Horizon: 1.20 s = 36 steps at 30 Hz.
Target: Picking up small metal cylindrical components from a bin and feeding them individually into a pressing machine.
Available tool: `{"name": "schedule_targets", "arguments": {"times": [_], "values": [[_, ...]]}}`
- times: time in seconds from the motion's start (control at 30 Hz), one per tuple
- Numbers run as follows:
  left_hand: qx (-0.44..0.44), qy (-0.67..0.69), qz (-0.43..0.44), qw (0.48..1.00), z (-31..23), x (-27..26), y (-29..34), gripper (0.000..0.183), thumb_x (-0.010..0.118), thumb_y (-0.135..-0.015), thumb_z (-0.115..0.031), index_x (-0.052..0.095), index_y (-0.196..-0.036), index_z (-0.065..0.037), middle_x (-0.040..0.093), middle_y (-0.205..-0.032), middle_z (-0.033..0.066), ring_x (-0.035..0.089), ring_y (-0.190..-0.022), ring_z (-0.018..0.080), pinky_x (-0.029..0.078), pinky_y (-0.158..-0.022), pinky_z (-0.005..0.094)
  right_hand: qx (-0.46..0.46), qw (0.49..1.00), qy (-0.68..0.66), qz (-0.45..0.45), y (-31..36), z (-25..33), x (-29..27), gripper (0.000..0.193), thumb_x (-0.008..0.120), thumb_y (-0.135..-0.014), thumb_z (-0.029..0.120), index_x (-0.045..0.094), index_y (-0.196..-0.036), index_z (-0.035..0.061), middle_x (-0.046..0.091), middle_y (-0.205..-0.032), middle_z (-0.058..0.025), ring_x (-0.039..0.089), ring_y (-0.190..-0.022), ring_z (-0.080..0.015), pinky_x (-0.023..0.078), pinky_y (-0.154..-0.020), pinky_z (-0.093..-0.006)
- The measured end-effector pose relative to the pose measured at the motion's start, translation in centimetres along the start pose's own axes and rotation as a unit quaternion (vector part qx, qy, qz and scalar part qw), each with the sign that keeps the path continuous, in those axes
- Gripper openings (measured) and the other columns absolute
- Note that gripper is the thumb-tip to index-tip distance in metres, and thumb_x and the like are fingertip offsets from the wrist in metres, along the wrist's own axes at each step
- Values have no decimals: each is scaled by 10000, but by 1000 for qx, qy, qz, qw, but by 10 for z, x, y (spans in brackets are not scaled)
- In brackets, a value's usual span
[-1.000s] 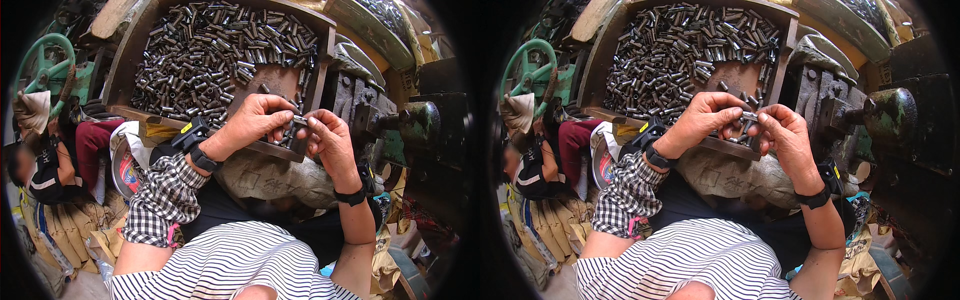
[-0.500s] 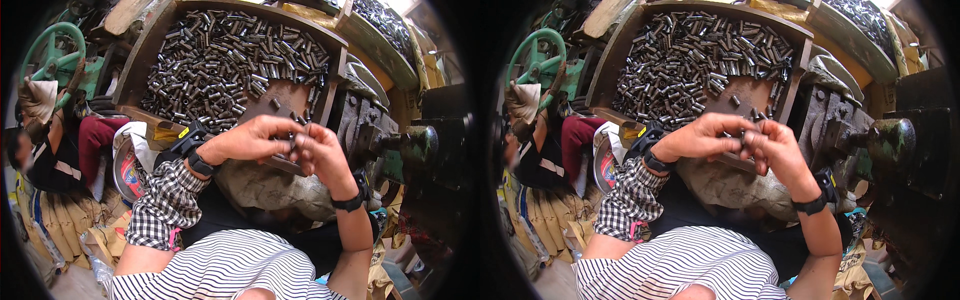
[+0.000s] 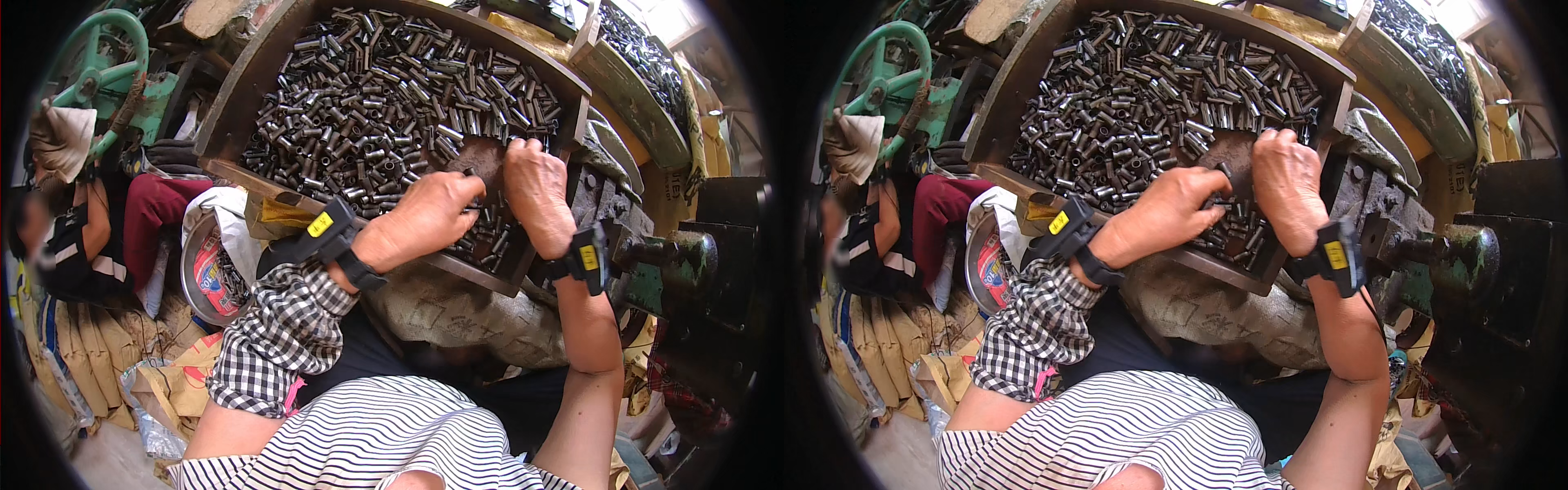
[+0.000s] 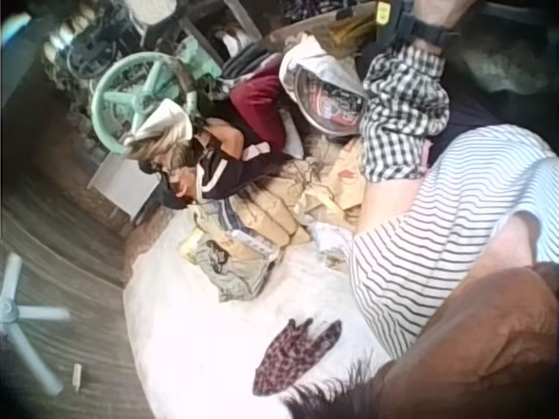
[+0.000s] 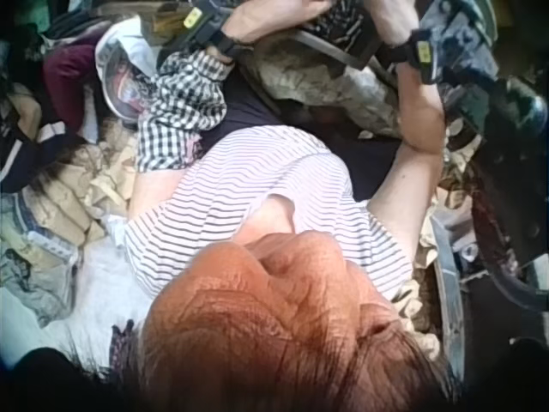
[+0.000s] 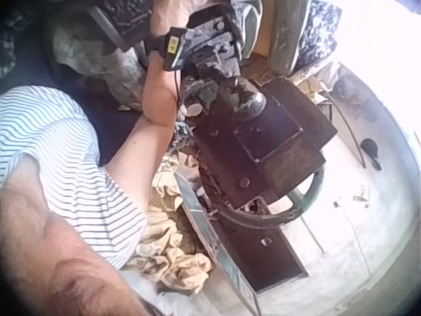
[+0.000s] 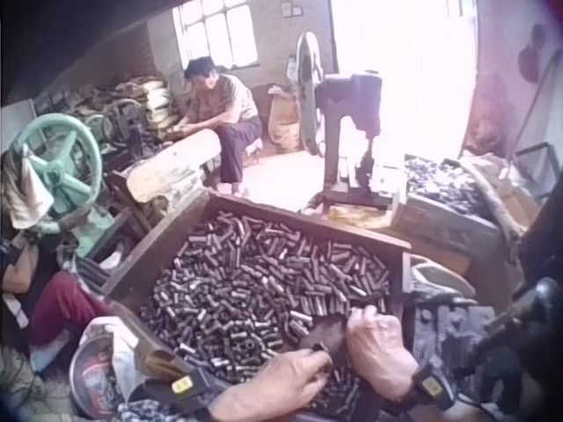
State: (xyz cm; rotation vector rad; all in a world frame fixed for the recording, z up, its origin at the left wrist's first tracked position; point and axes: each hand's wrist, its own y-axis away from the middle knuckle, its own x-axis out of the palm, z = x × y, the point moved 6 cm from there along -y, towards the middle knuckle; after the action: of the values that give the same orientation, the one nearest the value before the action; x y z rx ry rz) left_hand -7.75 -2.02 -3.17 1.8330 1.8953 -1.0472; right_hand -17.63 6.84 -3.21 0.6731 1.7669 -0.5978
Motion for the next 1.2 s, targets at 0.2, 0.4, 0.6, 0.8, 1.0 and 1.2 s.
{"name": "schedule_targets", "arguments": {"times": [0.2, 0.4, 0.6, 0.8, 1.0, 1.2], "values": [[-33, -157, 94, 983, 2, 24, -2, 204, 656, -719, -90, 504, -825, -7, 583, -737, 171, 597, -737, 364, 478, -642, 450, 2, 1000, 14, -27, 1, 5, 3, 87, 575, -772, 58, 576, -845, 10, 605, -775, -142, 670, -666, -234, 541, -552, -284], [-80, -115, 158, 977, 8, 18, 4, 233, 653, -761, -112, 474, -853, 5, 586, -724, 197, 592, -747, 393, 467, -644, 472, -17, 996, -83, 17, -3, -3, 5, 96, 577, -756, 40, 561, -842, -1, 624, -799, -188, 664, -718, -317, 537, -642, -376], [-60, -119, 164, 977, 10, 12, 4, 230, 636, -778, -112, 463, -877, 5, 589, -724, 200, 590, -747, 401, 466, -641, 479, -35, 974, -203, -92, 20, -2, 1, 129, 585, -754, 68, 556, -870, 20, 611, -785, -166, 637, -712, -341, 516, -622, -399], [-57, -133, 169, 975, 11, 16, 4, 201, 613, -795, -142, 484, -867, -6, 591, -714, 202, 592, -742, 398, 466, -636, 475, -25, 901, -414, -128, 59, -5, -25, 160, 598, -776, 62, 545, -914, 2, 607, -804, -181, 615, -714, -359, 491, -625, -406], [-73, -121, 139, 980, 3, 14, 2, 186, 597, -821, -169, 504, -860, -12, 590, -701, 186, 597, -711, 373, 461, -610, 453, 43, 841, -532, -91, 95, -8, -38, 216, 615, -783, -2, 573, -995, -3, 649, -820, -158, 668, -712, -257, 516, -607, -307], [-160, 270, 126, 941, -10, 21, -6, 163, 589, -899, -171, 552, -966, -26, 511, -632, -17, 461, -529, 34, 377, -455, 221, 138, 739, -654, -89, 118, -18, -14, 155, 562, -827, -43, 585, -978, -19, 646, -749, -88, 659, -626, -117, 508, -547, -233]]}}
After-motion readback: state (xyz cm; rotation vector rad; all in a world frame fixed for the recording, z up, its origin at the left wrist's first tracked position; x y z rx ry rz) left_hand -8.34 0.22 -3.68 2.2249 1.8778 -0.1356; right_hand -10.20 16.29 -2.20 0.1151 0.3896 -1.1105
